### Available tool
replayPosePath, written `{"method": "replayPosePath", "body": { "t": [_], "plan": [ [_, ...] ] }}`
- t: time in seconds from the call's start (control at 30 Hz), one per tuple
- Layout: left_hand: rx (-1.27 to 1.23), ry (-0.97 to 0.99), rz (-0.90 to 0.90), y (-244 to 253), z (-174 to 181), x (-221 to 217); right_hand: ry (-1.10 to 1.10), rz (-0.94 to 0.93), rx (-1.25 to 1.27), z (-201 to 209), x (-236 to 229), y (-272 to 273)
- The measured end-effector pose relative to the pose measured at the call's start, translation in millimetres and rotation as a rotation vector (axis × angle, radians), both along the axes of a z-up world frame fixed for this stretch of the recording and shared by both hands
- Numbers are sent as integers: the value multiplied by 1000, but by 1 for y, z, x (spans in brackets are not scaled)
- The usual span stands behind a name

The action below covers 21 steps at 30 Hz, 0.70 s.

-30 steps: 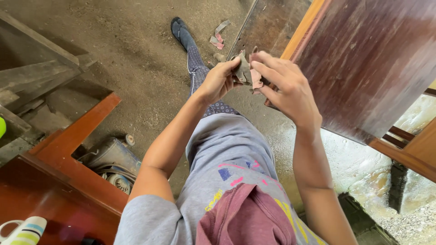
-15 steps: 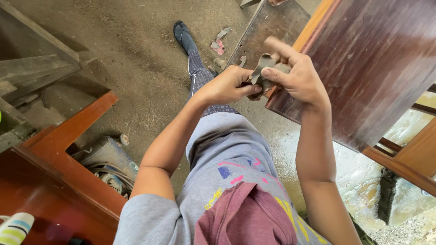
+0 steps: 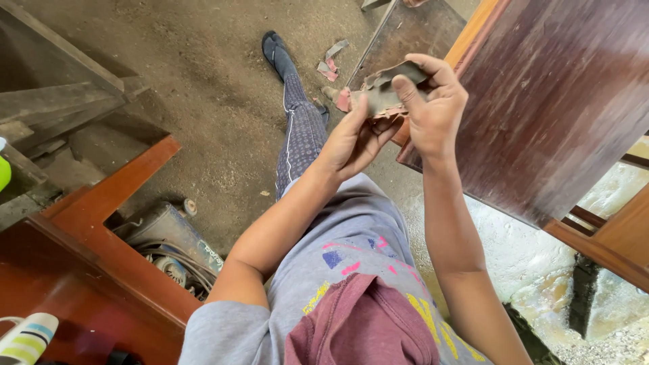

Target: The person sands the surface and edges of a wooden chair using a piece of sandpaper. They hold the chair steady with one hand while rubbing the sandpaper back and forth with the other, focusing on the seat and the frame.

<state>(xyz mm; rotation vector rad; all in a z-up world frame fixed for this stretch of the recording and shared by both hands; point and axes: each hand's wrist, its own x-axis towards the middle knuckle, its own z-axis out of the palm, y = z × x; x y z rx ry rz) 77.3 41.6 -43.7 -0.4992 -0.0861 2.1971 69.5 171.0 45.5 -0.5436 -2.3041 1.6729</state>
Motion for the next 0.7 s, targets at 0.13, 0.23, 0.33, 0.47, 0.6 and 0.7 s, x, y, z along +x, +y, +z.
{"method": "replayPosePath", "body": {
  "t": [0.13, 0.23, 0.33, 0.47, 0.6, 0.7],
  "plan": [
    [-323, -64, 39, -7, -32, -21, 52, 48, 62, 10, 8, 2],
    [-1355, 820, -34, -25, -53, -26, 142, -59, 366, 16, 33, 27],
    [-1417, 1202, -179, -10, -82, 3, 186, -177, 435, 9, 70, 57],
    [-1036, 1209, -707, 17, -29, 43, 24, -259, 813, -1, 116, 73],
    [-990, 1104, -635, 33, -60, 64, 8, -286, 933, -5, 124, 59],
    [-1161, 954, -840, 44, -124, 36, -12, -251, 1005, -4, 113, 59]
  ]
}}
